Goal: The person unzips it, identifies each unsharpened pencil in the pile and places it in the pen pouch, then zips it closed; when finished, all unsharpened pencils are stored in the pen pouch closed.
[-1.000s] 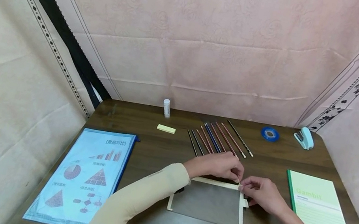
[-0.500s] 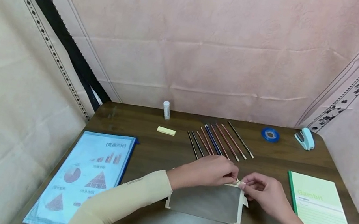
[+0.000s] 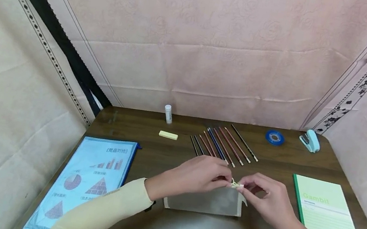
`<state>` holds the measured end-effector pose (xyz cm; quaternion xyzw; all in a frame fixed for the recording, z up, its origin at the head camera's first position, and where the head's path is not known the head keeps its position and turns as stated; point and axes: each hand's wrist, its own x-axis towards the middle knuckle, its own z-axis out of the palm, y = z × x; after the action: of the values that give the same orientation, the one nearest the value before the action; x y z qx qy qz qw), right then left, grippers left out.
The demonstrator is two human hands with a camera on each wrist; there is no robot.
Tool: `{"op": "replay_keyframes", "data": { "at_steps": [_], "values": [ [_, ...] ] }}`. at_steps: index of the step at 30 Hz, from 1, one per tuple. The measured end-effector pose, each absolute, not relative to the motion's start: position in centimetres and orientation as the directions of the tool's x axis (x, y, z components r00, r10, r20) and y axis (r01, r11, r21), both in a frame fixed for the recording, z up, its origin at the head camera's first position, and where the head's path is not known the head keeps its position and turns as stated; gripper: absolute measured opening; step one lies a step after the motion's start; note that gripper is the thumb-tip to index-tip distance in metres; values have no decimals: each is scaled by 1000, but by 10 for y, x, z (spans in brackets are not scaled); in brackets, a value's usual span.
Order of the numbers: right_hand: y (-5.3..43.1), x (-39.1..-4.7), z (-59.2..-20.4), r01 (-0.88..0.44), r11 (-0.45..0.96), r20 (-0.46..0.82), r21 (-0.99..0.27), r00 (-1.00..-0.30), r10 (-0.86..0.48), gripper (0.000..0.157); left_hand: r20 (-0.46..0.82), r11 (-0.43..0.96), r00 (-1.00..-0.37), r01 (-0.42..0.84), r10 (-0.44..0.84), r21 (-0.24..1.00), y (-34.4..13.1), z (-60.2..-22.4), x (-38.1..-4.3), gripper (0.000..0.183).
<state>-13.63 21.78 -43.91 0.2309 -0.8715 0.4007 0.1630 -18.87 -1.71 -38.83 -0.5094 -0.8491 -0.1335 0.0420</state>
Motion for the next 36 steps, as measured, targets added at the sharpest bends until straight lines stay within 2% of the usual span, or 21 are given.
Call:
{"op": "replay_keyframes", "data": {
  "at_steps": [4,6,14,21,29,36],
  "values": [
    [213,-134,-437,-626,536,568,-566,-768,-297,32,253,422,-449,893,857,156,-27,-384,-183,13],
    [212,-133,-438,-642,528,585,-555,-753,-300,34,274,417,-440,898,855,140,-32,-385,-181,12],
    [222,-135,-442,-632,530,595,-566,-758,-269,35,284,459,-483,875,828,152,-59,-390,-184,11],
    [234,-142,-448,-631,552,613,-546,-749,-250,38,278,472,-488,872,827,128,-78,-392,-190,12],
    [232,-138,-433,-639,551,647,-536,-731,-218,35,258,525,-551,834,793,167,-101,-394,-195,13],
    [242,-143,-428,-662,547,686,-512,-698,-203,36,265,619,-644,764,718,179,-125,-397,-204,10]
  ]
}}
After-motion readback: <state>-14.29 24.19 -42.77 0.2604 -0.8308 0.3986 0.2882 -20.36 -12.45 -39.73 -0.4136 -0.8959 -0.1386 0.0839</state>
